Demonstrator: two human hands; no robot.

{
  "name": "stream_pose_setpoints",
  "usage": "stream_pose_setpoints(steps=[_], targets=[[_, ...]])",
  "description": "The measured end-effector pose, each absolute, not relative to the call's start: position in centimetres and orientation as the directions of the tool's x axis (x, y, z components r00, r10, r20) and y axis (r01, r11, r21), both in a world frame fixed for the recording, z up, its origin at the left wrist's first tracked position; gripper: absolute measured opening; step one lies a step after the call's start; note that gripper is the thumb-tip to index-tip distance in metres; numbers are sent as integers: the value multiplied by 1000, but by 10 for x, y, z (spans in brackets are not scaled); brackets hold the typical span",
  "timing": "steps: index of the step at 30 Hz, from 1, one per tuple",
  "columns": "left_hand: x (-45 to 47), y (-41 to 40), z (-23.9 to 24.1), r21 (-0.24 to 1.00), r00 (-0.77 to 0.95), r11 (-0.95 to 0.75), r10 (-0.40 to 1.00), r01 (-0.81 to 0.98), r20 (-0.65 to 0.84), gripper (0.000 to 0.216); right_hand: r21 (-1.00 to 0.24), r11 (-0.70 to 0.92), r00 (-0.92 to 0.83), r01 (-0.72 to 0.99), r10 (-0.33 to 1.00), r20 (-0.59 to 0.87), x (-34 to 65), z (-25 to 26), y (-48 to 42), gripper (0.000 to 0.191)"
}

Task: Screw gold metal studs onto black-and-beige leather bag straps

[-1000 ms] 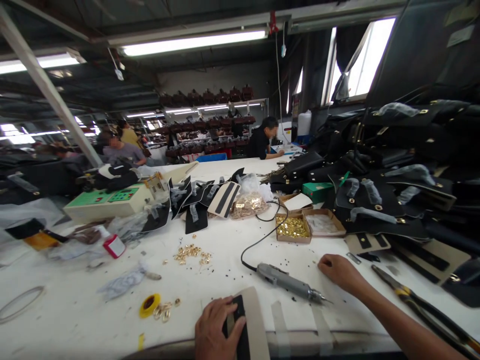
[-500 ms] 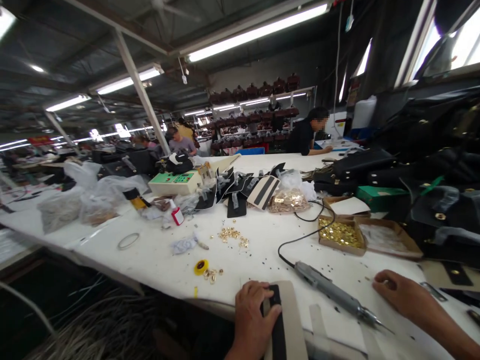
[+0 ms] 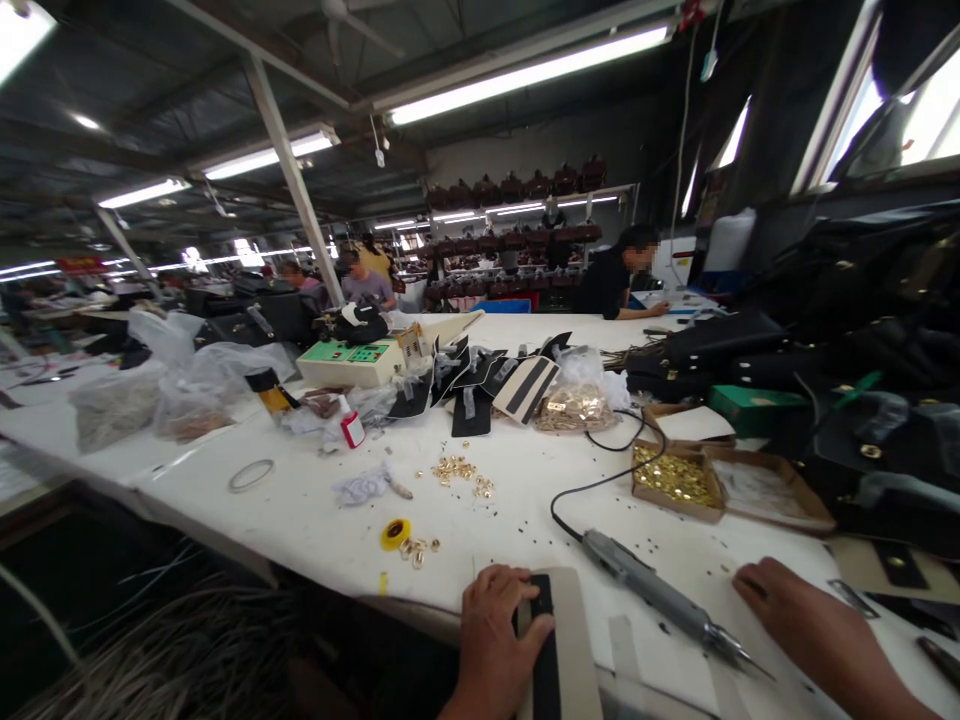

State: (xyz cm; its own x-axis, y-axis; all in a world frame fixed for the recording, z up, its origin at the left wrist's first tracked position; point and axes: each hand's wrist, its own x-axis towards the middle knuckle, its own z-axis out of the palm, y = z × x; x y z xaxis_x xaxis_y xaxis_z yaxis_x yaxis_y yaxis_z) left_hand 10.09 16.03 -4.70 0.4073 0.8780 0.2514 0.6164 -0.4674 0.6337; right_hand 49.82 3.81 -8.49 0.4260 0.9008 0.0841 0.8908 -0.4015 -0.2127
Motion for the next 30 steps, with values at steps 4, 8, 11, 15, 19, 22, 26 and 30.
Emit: stream_pose_setpoints(steps=[4, 8, 11, 15, 19, 22, 26, 30], targets=[[101, 162, -44, 627, 423, -466, 876, 624, 230, 22, -210, -441, 455, 873, 890, 24, 491, -74, 38, 38], [100, 165, -47, 619, 435, -483, 867, 620, 241, 22, -318, -438, 453, 841, 891, -30, 504, -70, 43, 33], [99, 168, -51, 615, 435, -487, 866, 620, 247, 23, -381, -398, 399, 834, 914, -81, 517, -68, 50, 26], [98, 169, -55, 613, 438, -492, 863, 619, 251, 22, -382, -385, 369, 840, 922, -117, 523, -66, 58, 24], [99, 167, -53, 598, 432, -495, 863, 630, 260, 23, -308, -405, 390, 861, 914, -114, 520, -67, 60, 25], [99, 167, -53, 590, 432, -498, 863, 635, 264, 22, -191, -398, 394, 897, 917, -58, 515, -70, 60, 26], [97, 170, -57, 584, 453, -510, 854, 632, 256, 23, -88, -337, 342, 937, 939, 46, 508, -73, 58, 29], [96, 174, -61, 568, 459, -523, 847, 635, 268, 24, -75, -328, 334, 942, 938, 96, 503, -72, 54, 27]])
